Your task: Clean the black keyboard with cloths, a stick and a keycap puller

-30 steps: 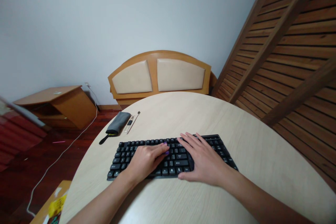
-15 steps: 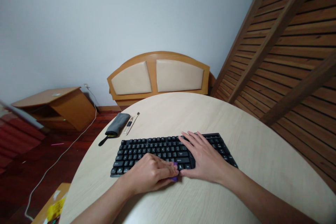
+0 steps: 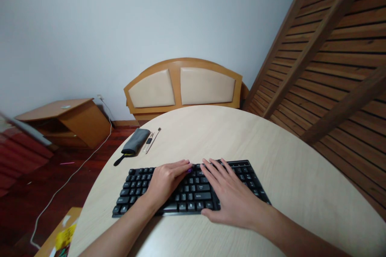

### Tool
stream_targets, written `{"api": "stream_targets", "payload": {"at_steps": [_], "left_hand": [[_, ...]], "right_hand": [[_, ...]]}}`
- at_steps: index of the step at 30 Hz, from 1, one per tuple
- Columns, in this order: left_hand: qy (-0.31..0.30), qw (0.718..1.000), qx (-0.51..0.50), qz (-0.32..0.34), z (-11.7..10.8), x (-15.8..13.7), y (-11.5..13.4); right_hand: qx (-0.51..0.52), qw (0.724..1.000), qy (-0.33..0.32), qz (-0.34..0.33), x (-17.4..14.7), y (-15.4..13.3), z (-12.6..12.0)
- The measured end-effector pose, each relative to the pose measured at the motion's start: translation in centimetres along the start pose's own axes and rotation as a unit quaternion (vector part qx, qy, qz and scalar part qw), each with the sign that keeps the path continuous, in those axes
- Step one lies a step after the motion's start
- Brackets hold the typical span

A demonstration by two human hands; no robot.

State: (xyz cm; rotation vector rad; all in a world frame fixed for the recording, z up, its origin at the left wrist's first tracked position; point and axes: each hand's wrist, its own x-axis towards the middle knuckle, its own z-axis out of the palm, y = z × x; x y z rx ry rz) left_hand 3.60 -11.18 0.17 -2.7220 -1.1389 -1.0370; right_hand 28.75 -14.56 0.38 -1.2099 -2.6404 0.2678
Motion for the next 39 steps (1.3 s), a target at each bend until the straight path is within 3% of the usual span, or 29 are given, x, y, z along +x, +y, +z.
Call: {"api": "stream_targets", "payload": {"at_steps": [16,25,29,33,36,39], "left_hand": [[-0.103,0.979,-0.087,0.15,-0.6,-0.2,1.8],[-0.152,0.957,-0.117,0.217,-1.4,0.5,3.3],[-0.053,0.979,-0.081,0.182,-1.3,0.4,2.6],[0.065,0.996,0.017,0.064,-0.9,0.1,1.1],[0.096,0.994,0.054,-0.007,-0.5,0.0,0.5],[0.083,0.995,0.047,-0.036,-0.2,0.0,0.4]], "right_hand": [[0.006,0.997,0.051,0.066,0.8,1.4,0.0],[0.005,0.998,0.043,0.054,0.5,1.9,0.0],[0.014,0.999,0.026,0.035,0.2,2.2,-0.5],[0.019,0.999,0.02,0.024,0.1,1.6,-0.8],[0.034,0.999,0.014,0.005,0.0,0.9,-0.8],[0.051,0.999,0.001,-0.007,0.0,0.2,-0.8]]}}
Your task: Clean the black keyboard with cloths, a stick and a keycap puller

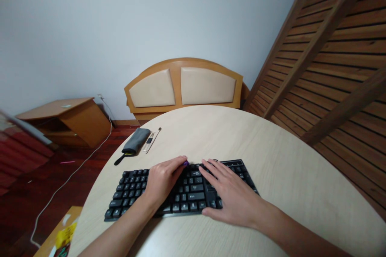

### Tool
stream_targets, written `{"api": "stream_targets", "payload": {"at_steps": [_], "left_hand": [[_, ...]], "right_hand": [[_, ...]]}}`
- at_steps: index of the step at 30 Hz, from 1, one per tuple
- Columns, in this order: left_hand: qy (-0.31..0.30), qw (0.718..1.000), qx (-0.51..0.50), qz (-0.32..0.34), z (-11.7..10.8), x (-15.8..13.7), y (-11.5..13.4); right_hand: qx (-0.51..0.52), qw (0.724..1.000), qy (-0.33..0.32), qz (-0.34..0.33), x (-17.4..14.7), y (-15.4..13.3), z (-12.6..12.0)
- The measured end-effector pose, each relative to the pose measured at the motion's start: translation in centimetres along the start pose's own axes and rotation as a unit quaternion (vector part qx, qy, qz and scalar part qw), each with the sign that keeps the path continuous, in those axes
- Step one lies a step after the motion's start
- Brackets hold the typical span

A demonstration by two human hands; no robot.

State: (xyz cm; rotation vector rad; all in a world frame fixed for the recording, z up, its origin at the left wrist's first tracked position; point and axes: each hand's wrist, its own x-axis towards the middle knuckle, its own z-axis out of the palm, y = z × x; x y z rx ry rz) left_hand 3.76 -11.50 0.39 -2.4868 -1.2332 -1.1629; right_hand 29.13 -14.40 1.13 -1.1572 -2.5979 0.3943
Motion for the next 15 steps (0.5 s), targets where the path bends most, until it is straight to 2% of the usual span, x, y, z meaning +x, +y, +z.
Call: {"api": "stream_targets", "payload": {"at_steps": [5,9,15], "left_hand": [[-0.118,0.989,-0.06,0.066,0.2,-0.1,0.5],[-0.158,0.978,-0.099,0.096,-0.2,0.0,0.8],[-0.213,0.953,-0.159,0.146,-0.8,0.4,1.5]], "right_hand": [[0.006,0.999,-0.008,0.033,0.2,-0.7,-0.1],[-0.001,0.998,0.0,0.059,0.4,-0.6,0.1],[-0.008,0.998,0.021,0.062,0.7,0.2,0.3]]}}
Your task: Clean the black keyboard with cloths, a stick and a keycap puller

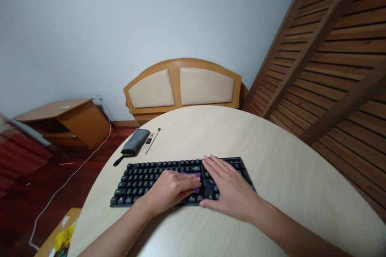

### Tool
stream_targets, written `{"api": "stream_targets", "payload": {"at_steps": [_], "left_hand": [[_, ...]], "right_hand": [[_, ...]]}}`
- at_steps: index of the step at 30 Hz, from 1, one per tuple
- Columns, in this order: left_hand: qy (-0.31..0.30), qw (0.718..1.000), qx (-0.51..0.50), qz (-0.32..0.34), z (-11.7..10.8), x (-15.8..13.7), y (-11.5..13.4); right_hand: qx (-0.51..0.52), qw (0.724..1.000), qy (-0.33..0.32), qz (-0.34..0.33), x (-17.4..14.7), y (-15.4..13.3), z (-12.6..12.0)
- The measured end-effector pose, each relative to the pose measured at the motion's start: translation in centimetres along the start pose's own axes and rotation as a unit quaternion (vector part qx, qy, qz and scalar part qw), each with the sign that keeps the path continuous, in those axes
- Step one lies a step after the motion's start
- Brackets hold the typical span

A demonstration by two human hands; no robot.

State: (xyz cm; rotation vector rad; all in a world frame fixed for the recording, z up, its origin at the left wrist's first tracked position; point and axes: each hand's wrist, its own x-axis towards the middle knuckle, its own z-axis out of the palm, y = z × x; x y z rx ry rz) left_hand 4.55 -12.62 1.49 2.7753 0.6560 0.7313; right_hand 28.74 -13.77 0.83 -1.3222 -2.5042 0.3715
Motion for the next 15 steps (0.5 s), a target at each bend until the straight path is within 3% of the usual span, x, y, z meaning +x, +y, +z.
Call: {"api": "stream_targets", "payload": {"at_steps": [5,12,15], "left_hand": [[-0.037,0.999,-0.011,0.032,-0.1,-0.2,0.4],[-0.089,0.994,-0.047,0.043,-1.4,0.1,1.3],[-0.028,0.997,-0.051,0.042,-1.4,0.1,1.0]], "right_hand": [[-0.012,1.0,0.024,0.001,0.3,0.4,0.2],[-0.017,0.999,0.001,-0.029,-0.1,1.5,-0.4],[-0.013,0.999,-0.006,-0.036,-0.2,1.6,-0.7]]}}
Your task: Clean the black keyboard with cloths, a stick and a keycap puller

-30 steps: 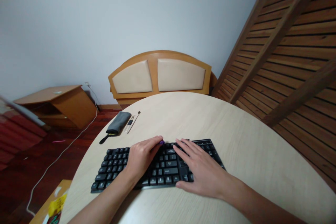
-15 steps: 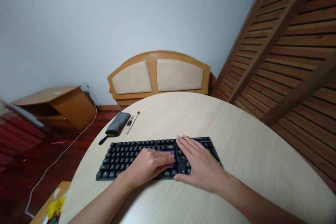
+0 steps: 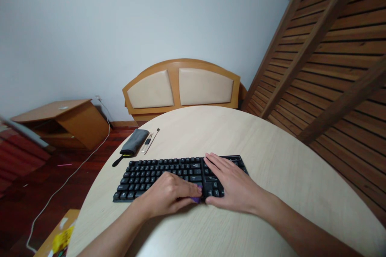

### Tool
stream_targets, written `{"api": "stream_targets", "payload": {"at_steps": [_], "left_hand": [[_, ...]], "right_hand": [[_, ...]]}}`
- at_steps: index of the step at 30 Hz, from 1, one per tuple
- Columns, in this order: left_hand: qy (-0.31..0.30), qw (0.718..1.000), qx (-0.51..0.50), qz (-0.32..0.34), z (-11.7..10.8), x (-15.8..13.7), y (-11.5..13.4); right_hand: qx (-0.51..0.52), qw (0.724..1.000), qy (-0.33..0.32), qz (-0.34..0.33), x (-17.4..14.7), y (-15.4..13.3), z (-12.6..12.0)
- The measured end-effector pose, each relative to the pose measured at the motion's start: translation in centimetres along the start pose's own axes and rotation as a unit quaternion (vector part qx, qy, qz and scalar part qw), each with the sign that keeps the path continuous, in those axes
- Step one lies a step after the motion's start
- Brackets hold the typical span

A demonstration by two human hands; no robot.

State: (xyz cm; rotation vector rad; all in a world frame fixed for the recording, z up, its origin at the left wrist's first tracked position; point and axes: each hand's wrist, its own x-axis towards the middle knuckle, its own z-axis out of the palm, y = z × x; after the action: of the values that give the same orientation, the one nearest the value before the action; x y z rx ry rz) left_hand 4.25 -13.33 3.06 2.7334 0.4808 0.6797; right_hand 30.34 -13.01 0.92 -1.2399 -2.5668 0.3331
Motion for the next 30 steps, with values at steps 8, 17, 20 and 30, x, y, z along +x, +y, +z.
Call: {"api": "stream_targets", "payload": {"at_steps": [8,17,20,30], "left_hand": [[0.243,0.939,0.185,-0.156,1.3,-0.8,-2.6],[0.129,0.96,0.165,-0.183,1.9,-0.4,-2.5],[0.091,0.973,0.148,-0.15,1.5,-0.4,-2.4],[0.028,0.991,0.097,-0.09,0.9,-0.6,-2.1]], "right_hand": [[0.021,0.999,-0.029,-0.031,-0.2,-1.7,0.1],[0.055,0.995,-0.042,-0.069,-0.2,-2.1,0.5],[0.05,0.996,-0.036,-0.066,0.0,-2.1,0.4],[0.045,0.997,-0.006,-0.058,0.3,-1.3,0.7]]}}
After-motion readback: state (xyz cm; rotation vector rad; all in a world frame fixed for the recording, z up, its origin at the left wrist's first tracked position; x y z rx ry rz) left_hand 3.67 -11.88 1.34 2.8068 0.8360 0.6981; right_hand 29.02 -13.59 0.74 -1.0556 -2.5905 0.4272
